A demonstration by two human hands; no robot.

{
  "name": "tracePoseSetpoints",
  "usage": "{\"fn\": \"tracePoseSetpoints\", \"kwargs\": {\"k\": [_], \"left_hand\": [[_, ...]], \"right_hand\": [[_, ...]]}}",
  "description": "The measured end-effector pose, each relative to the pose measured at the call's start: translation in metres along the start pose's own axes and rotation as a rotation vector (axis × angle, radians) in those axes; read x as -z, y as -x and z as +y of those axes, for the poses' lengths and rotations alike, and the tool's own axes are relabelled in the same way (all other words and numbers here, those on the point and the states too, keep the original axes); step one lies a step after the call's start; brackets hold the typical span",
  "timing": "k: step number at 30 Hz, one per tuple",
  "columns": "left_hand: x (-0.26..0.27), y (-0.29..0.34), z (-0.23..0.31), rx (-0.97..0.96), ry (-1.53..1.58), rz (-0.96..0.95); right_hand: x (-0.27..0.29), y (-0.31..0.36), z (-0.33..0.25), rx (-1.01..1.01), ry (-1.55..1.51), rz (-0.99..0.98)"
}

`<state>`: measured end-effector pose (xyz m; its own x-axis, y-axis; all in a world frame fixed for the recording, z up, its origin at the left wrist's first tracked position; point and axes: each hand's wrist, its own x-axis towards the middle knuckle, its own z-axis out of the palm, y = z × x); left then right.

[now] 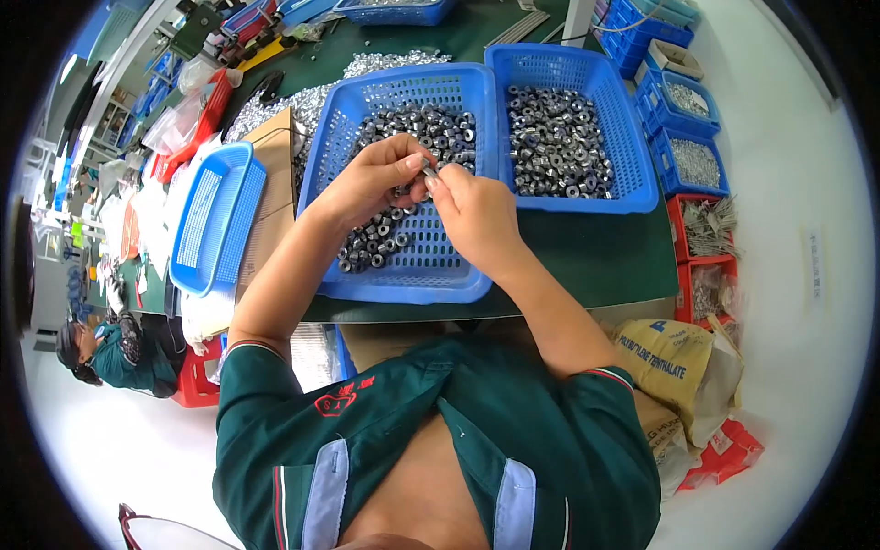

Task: The person is manually assembling small metal hardware components (washers and rings) by hand at a workbench.

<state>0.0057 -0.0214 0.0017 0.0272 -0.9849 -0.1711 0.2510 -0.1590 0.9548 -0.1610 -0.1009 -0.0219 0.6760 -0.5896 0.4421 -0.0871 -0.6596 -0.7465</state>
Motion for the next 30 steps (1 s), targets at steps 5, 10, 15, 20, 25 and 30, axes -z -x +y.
{"fn": "tracePoseSetpoints", "kwargs": {"k": [5, 10, 15, 20, 25, 30], "left_hand": [[-0.004, -0.006, 0.004, -0.210, -0.182, -0.021], [0.002, -0.005, 0.019, -0.044, -0.171, 0.085], [-0.021, -0.039, 0.066, -0.089, -0.363, 0.067], [-0.077, -0.110, 0.071, 0.032, -0.766, -0.213], [-0.080, -0.215, 0.011, -0.164, -1.312, -0.275], [-0.107, -0.250, -0.019, -0.299, -1.734, -0.154]], "right_hand": [[0.011, -0.007, 0.005, -0.237, -0.415, -0.130], [0.006, -0.004, 0.005, -0.044, -0.154, -0.081], [-0.002, 0.002, 0.003, 0.167, 0.162, -0.081], [0.003, 0.002, 0.003, 0.157, 0.279, -0.333], [0.000, 0.003, 0.003, 0.259, 0.296, -0.332], [-0.013, 0.004, 0.016, 0.293, 0.243, -0.142]]}}
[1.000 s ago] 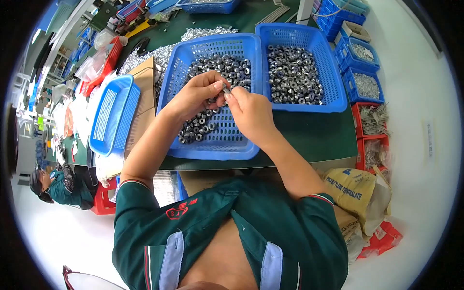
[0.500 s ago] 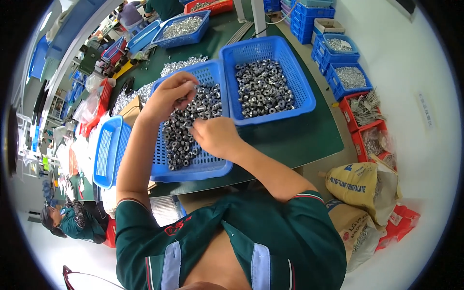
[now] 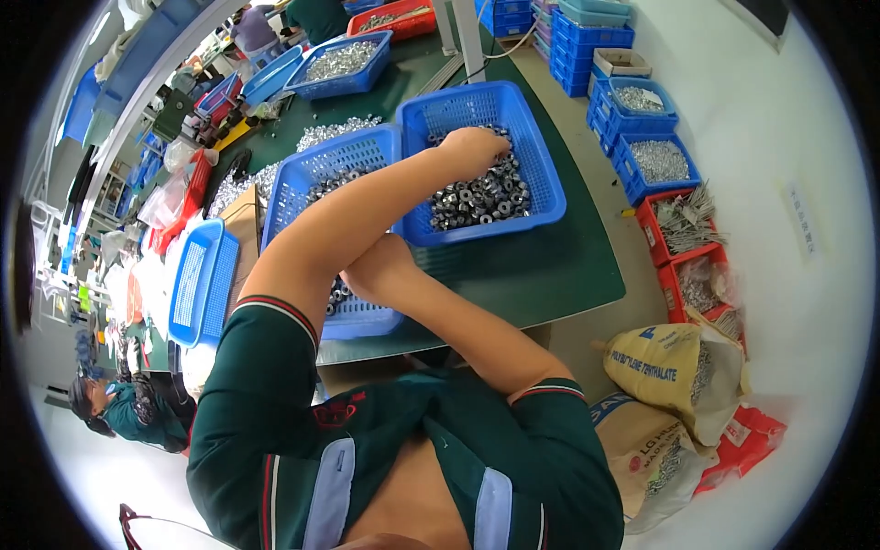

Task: The person is manually assembling small metal hardware components (washers and rings) by hand at a workbench.

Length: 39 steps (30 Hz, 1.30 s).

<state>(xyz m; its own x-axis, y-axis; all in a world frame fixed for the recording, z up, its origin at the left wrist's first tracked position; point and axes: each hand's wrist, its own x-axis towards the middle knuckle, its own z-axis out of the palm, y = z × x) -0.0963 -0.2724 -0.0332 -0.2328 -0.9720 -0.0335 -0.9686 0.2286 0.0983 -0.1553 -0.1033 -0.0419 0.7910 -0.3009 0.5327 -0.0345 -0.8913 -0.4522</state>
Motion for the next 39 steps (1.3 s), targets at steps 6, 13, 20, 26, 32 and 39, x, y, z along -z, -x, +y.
{"fn": "tracePoseSetpoints", "kwargs": {"k": [6, 13, 20, 26, 32, 39], "left_hand": [[0.019, 0.026, -0.003, 0.067, -0.021, 0.085], [0.094, 0.159, -0.030, 0.163, 0.052, 0.703], [0.049, 0.308, -0.026, 0.349, 0.126, -0.096], [0.029, 0.351, -0.028, 0.253, -0.178, -0.185], [0.020, 0.354, -0.033, 0.237, -0.294, -0.227], [0.009, 0.356, -0.037, 0.206, -0.208, -0.253]], "right_hand": [[-0.001, 0.001, -0.008, -0.029, 0.056, -0.048], [0.022, -0.003, -0.003, -0.168, -0.176, 0.036], [0.017, -0.003, -0.005, -0.183, -0.353, 0.055], [0.020, -0.002, -0.008, -0.209, -0.344, 0.000], [0.020, -0.001, -0.010, -0.226, -0.335, -0.023], [0.018, -0.003, -0.011, -0.189, -0.328, 0.004]]}}
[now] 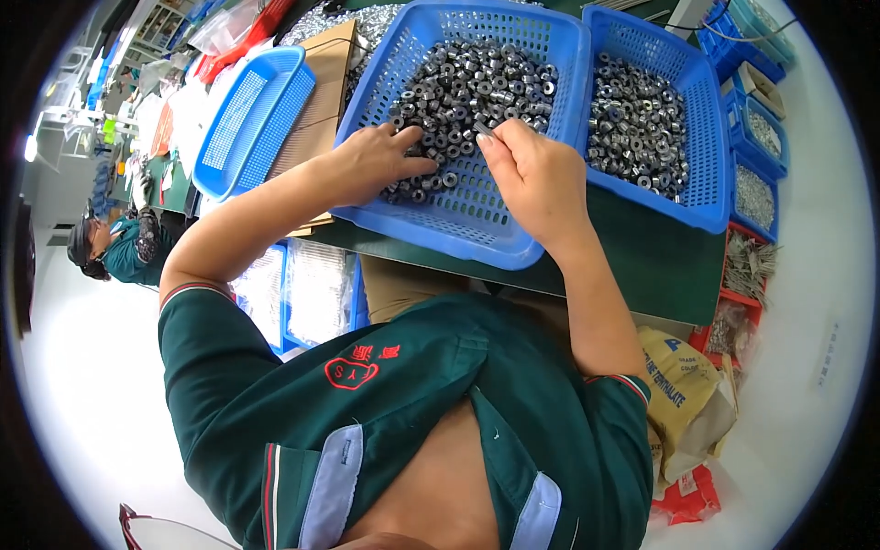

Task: The person is manually assembling small metal hardware components (washers and rings) by hand at a workbench.

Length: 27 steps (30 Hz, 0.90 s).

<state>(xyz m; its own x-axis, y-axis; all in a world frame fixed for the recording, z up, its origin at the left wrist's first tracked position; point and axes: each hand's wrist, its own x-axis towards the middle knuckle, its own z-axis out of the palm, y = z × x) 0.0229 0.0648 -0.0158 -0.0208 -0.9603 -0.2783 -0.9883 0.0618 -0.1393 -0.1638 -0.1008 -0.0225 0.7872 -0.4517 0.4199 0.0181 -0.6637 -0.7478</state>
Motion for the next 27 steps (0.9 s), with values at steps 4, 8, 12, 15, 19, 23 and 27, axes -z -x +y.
{"fn": "tracePoseSetpoints", "kwargs": {"k": [4, 8, 12, 15, 19, 23, 27], "left_hand": [[-0.003, -0.005, -0.005, -0.040, 0.103, -0.018], [-0.004, -0.008, 0.001, -0.061, 0.312, 0.025], [-0.002, -0.022, 0.013, -0.097, 0.375, 0.009], [-0.009, -0.038, 0.021, -0.108, 0.415, 0.056], [-0.009, -0.065, 0.031, -0.101, 0.567, 0.195], [0.005, -0.079, 0.025, -0.102, 0.661, 0.289], [0.035, -0.052, 0.004, 0.002, 0.453, 0.256]], "right_hand": [[0.002, 0.000, 0.000, -0.003, 0.007, -0.002], [0.002, 0.000, 0.000, 0.003, 0.001, 0.006], [0.002, 0.001, 0.002, 0.015, -0.007, 0.021], [0.002, 0.001, 0.002, 0.020, -0.005, 0.017], [0.001, 0.001, 0.003, 0.010, -0.009, 0.013], [0.003, 0.001, 0.005, -0.001, -0.023, 0.021], [0.003, 0.001, 0.001, -0.026, -0.069, 0.012]]}}
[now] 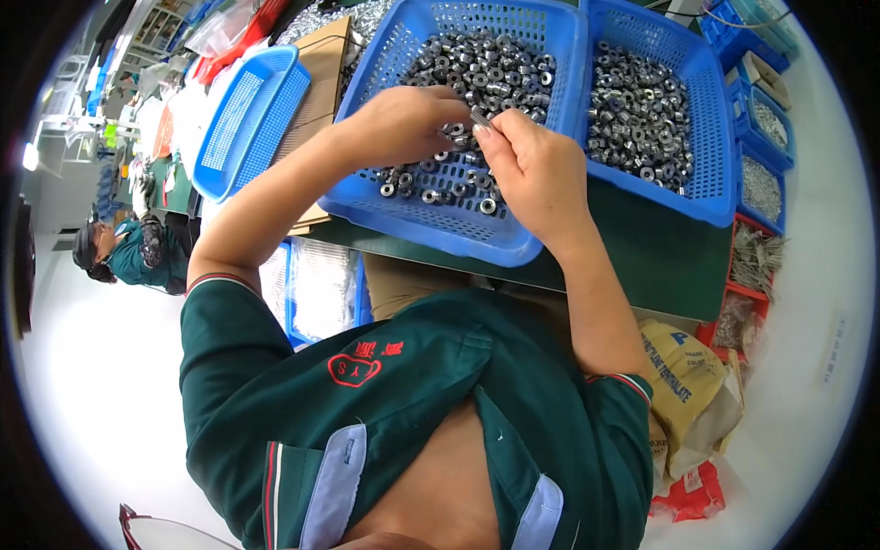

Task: The person is manually assembling small metal hardware components (washers and rings) by hand at a workbench.

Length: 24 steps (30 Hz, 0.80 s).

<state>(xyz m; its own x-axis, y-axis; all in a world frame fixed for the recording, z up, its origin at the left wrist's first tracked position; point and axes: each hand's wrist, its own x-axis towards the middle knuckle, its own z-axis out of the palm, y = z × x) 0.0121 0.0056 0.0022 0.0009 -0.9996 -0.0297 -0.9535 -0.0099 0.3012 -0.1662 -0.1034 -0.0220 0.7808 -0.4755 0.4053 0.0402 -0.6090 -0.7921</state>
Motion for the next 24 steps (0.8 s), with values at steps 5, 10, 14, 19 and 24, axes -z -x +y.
{"fn": "tracePoseSetpoints", "kwargs": {"k": [5, 10, 14, 19, 24], "left_hand": [[0.001, 0.037, -0.001, 0.027, -0.564, -0.420], [-0.009, 0.054, -0.008, -0.104, -0.549, -0.308], [-0.020, 0.053, -0.019, -0.141, -0.388, -0.329], [-0.023, 0.052, -0.024, -0.097, -0.290, -0.390], [-0.030, 0.046, -0.017, 0.018, -0.006, -0.367]], "right_hand": [[0.003, -0.002, -0.003, -0.034, -0.025, -0.026], [0.002, 0.000, -0.001, -0.032, -0.033, -0.026], [0.000, 0.000, 0.001, 0.022, -0.010, -0.003], [0.000, -0.001, 0.000, 0.002, -0.001, -0.014], [0.002, -0.002, -0.002, -0.018, -0.034, -0.017]]}}
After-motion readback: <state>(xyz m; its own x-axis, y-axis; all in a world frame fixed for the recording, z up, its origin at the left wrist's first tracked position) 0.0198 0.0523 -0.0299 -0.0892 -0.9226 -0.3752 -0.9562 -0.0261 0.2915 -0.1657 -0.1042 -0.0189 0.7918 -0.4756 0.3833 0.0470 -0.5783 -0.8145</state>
